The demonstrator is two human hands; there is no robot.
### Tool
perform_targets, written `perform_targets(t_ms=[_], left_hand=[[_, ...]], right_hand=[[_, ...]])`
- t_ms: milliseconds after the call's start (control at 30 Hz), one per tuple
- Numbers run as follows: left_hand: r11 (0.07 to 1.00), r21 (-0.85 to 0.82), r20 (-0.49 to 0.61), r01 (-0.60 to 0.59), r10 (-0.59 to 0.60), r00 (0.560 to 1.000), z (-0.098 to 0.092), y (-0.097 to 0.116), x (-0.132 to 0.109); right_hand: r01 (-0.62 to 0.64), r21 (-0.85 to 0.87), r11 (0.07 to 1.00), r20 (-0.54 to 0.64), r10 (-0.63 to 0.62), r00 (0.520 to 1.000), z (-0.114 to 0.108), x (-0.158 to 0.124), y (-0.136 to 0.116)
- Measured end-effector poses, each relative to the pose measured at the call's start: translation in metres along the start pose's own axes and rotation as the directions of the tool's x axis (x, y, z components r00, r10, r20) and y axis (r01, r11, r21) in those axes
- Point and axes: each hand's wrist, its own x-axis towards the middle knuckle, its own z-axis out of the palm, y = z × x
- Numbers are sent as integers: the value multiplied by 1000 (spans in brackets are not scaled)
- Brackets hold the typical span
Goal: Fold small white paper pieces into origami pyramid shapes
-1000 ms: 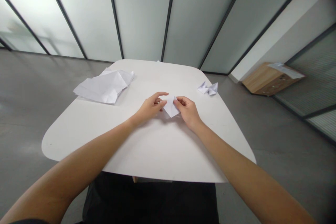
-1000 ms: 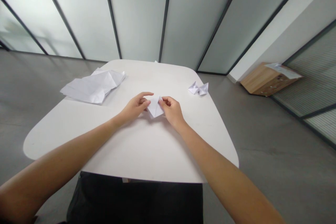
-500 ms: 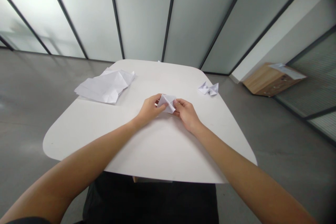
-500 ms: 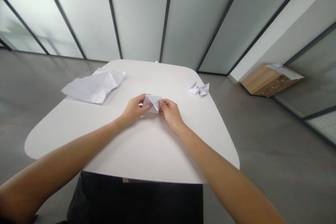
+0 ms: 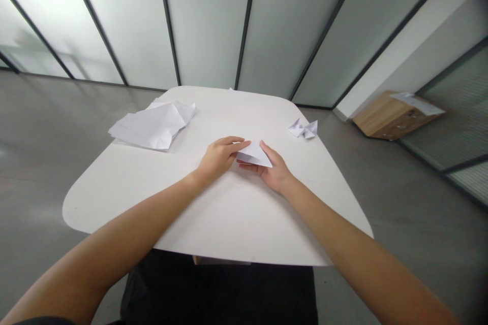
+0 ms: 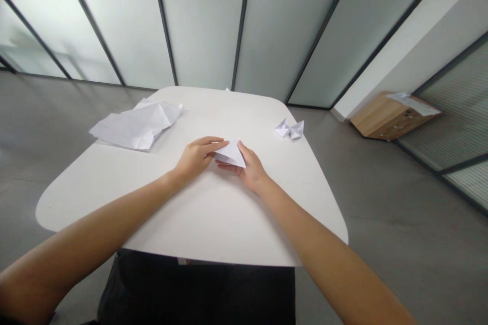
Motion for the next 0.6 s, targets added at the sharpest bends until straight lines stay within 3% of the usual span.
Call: perform_targets(t_ms=[100, 200, 400, 600], left_hand=[[992, 93, 67, -89, 83, 994, -1, 1, 0], [990, 34, 108, -134, 130, 986, -3, 4, 0], [997, -68, 9, 33, -33, 999, -3, 2, 2], [995, -101, 4, 28, -28, 1000, -4, -1, 1]], right_hand=[[7, 41, 999, -11, -6, 1000, -1, 0, -3], [52, -9, 999, -18, -52, 998, -4, 1, -4], [108, -114, 988, -75, -116, 990, -4, 3, -5], [107, -78, 991, -96, -115, 989, -6, 4, -7]])
